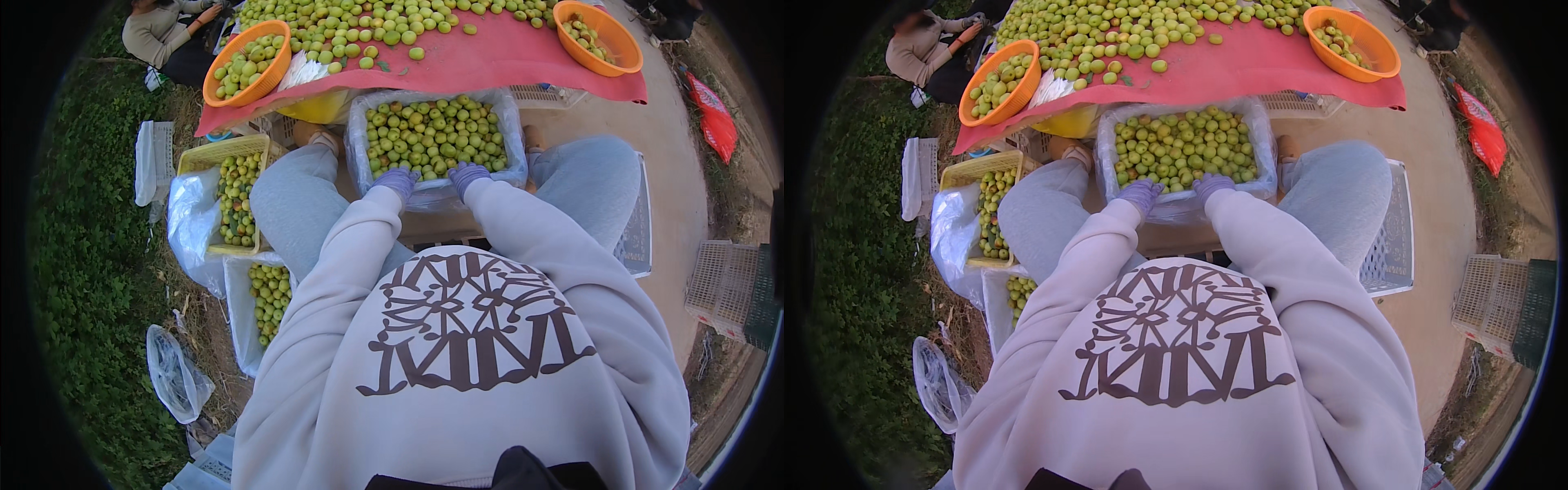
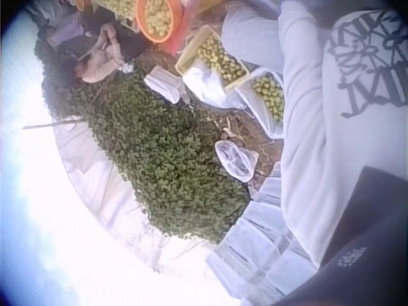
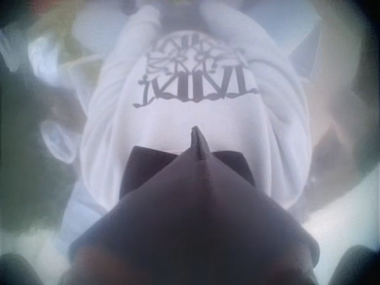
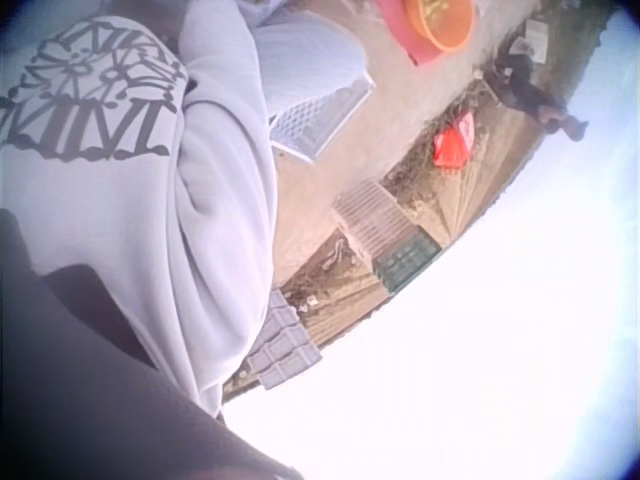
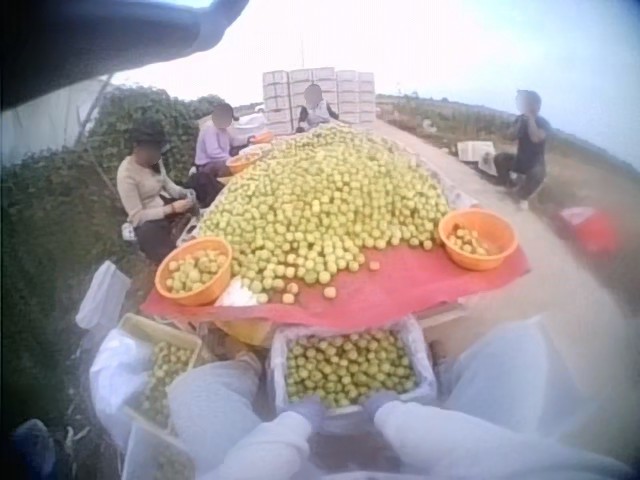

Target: The person sits cross-legged and sorts green olives by hand from a large pile on a red mat into a plastic crate. They repeatedly pick, inspect, and place olives into the crate, occasionally moving a small orange bowl.

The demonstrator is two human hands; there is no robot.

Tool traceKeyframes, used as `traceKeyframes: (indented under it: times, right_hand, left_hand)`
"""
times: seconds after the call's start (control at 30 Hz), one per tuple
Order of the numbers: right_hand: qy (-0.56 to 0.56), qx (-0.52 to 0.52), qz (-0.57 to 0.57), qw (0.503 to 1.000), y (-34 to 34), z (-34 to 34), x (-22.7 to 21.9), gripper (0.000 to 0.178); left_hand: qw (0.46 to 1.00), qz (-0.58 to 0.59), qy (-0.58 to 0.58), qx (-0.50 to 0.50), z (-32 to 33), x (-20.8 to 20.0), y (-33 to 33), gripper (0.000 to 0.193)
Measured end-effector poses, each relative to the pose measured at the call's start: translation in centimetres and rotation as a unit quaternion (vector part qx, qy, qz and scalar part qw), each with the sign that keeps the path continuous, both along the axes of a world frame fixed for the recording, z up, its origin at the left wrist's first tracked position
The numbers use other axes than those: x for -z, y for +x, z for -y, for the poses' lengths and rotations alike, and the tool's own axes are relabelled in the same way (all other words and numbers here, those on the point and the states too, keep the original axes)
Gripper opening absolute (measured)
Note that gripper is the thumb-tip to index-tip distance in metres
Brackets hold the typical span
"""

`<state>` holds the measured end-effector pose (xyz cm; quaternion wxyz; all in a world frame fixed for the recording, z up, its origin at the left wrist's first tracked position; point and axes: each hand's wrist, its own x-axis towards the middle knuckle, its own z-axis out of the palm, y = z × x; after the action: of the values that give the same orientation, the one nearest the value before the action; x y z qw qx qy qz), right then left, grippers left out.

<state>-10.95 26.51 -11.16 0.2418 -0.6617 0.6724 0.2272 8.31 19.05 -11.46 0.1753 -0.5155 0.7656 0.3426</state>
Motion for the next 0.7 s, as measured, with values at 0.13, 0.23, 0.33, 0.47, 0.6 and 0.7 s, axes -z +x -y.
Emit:
traceKeyframes:
  times: [0.13, 0.23, 0.33, 0.47, 0.6, 0.7]
  right_hand:
    - [0.043, 0.179, 0.195, 0.963, -2.8, 1.1, 1.2, 0.063]
    - [0.022, 0.195, 0.243, 0.950, -3.7, 3.3, 2.0, 0.072]
    - [-0.007, 0.079, 0.144, 0.986, -3.1, 5.6, 2.6, 0.081]
    - [-0.029, 0.006, 0.090, 0.996, -5.2, 8.6, 2.5, 0.085]
    - [-0.013, -0.044, 0.026, 0.999, -7.9, 9.5, 2.5, 0.075]
    - [-0.021, 0.009, 0.005, 1.000, -8.7, 8.4, 3.4, 0.071]
  left_hand:
    - [0.989, -0.023, -0.146, 0.024, 0.1, -0.1, -1.9, 0.075]
    - [0.985, 0.042, -0.135, 0.100, 0.8, 0.5, -4.0, 0.088]
    - [0.968, 0.076, -0.161, 0.177, 2.6, 2.2, -5.6, 0.095]
    - [0.960, 0.058, -0.174, 0.209, 6.4, 5.0, -6.4, 0.095]
    - [0.954, 0.022, -0.207, 0.214, 7.3, 6.6, -7.6, 0.093]
    - [0.966, -0.072, -0.161, 0.190, 4.1, 7.2, -10.1, 0.089]
